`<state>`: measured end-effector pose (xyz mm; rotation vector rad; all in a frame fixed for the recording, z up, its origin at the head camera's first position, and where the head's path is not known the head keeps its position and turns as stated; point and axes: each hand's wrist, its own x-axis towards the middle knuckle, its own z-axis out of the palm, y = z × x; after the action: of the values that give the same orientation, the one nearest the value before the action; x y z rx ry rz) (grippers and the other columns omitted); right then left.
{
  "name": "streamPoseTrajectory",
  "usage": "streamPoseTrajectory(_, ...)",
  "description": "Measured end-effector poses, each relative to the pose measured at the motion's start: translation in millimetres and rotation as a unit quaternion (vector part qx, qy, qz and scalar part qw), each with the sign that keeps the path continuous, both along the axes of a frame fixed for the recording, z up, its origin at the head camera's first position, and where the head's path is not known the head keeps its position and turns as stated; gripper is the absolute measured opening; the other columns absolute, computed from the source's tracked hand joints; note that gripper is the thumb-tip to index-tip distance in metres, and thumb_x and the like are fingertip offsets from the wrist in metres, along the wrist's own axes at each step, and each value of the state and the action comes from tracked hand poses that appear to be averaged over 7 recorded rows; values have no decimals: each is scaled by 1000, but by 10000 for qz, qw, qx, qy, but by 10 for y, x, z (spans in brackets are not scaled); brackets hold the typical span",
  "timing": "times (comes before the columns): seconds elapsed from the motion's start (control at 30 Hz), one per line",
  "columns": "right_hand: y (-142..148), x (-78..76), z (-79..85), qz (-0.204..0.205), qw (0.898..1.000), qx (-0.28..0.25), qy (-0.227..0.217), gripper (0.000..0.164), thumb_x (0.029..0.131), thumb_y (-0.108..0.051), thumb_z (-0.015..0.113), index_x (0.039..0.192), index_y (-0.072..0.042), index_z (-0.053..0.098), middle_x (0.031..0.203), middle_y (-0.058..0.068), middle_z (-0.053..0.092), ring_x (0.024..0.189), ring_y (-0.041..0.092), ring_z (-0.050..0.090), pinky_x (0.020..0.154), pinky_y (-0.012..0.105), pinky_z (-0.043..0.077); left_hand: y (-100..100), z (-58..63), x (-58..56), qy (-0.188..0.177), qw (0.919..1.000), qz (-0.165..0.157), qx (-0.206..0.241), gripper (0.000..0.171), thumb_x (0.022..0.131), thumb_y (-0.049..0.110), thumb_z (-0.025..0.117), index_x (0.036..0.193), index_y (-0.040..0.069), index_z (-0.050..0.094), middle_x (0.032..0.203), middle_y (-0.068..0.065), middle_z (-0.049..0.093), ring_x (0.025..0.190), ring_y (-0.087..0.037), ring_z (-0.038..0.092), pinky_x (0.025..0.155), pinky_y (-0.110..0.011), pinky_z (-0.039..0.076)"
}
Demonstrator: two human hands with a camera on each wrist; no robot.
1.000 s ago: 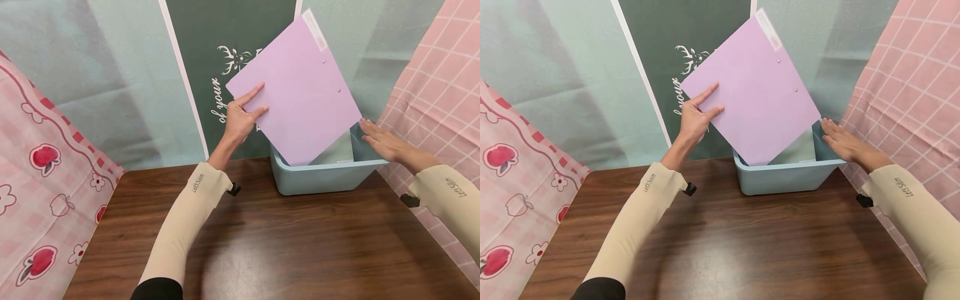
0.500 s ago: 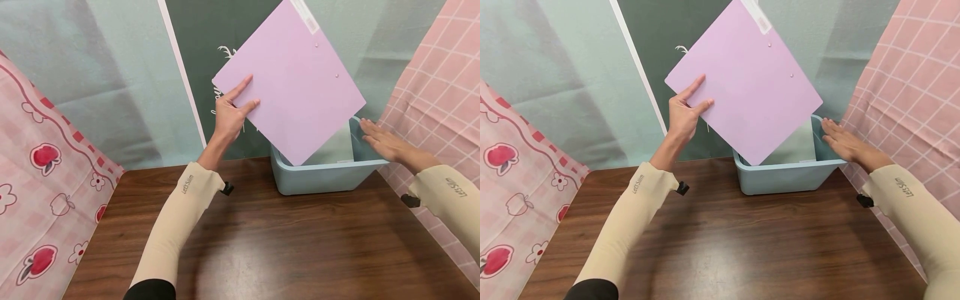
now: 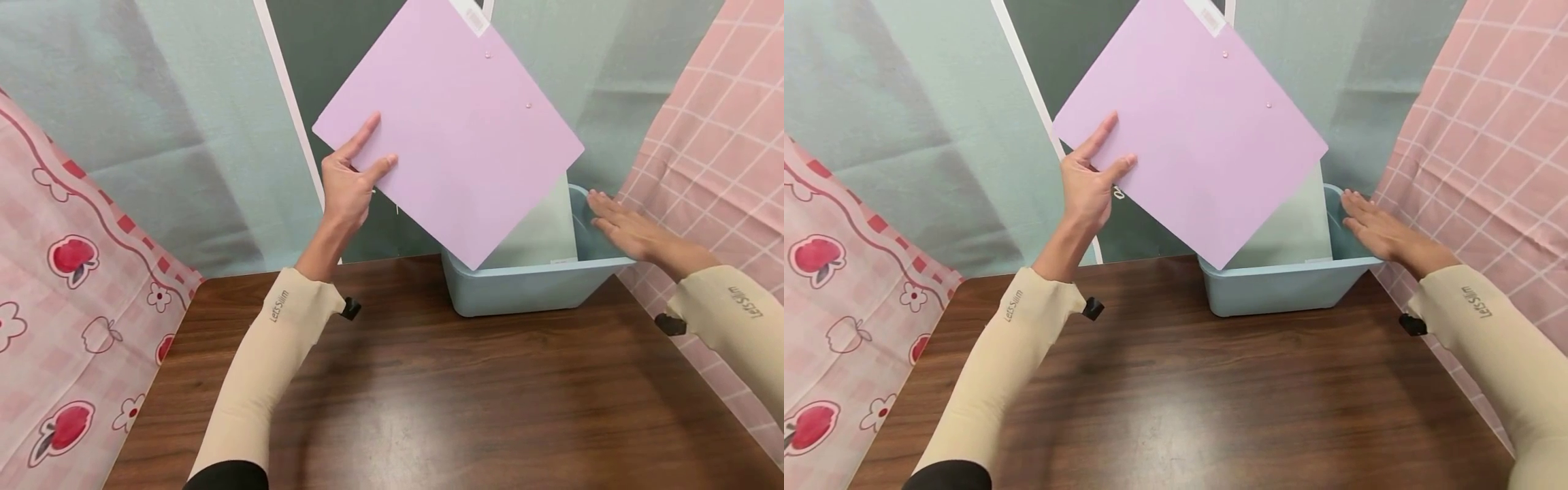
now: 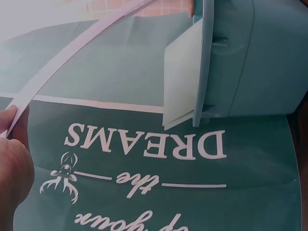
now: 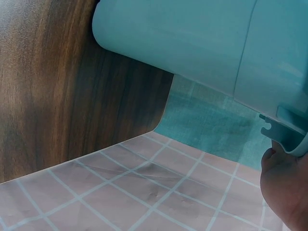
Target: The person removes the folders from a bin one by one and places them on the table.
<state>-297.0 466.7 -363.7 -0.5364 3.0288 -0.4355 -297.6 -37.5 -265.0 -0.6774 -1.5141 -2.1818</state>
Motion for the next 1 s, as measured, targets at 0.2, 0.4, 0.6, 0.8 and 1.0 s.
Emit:
streamPoseTrajectory(0.2,-5,9,12,-48,10000,-15,-32,63,117,-26,20,165,8,-3,172,28,-9,160,48,-8,129,60,-5,-157,11,37,132,9998,1,131,64,81,-23,78,140,-4,65,147,-9,66,134,-20,62,107,-38,55)
streamPoseTrajectory(0.4,1,28,-9,-75,9998,-151,-88,63,117,-28,20,165,6,-4,173,27,-10,160,48,-10,128,63,-6,-323,-22,87,183,9997,144,12,65,81,-23,78,142,-4,63,147,-12,64,130,-23,64,104,-39,57)
streamPoseTrajectory(0.6,15,23,-33,-34,9998,-174,-76,63,117,-26,20,165,7,-3,172,29,-10,159,49,-9,129,62,-6,-517,-100,164,83,9996,226,-125,64,82,-21,78,141,-1,64,148,-11,64,126,-26,66,99,-40,59)
streamPoseTrajectory(0.8,-2,23,-28,0,9997,-241,-53,63,117,-26,20,165,7,-3,173,29,-9,160,49,-9,129,61,-6,-692,-129,220,102,9993,249,-244,64,83,-23,75,142,-3,63,150,-14,62,125,-27,65,101,-41,58)
streamPoseTrajectory(1.0,-20,23,-29,-24,9996,-276,-92,63,117,-26,21,165,6,-3,173,27,-10,160,48,-9,129,62,-6,-879,-149,296,-46,9991,266,-328,65,83,-26,73,142,-1,64,151,-13,61,126,-26,64,98,-37,59)
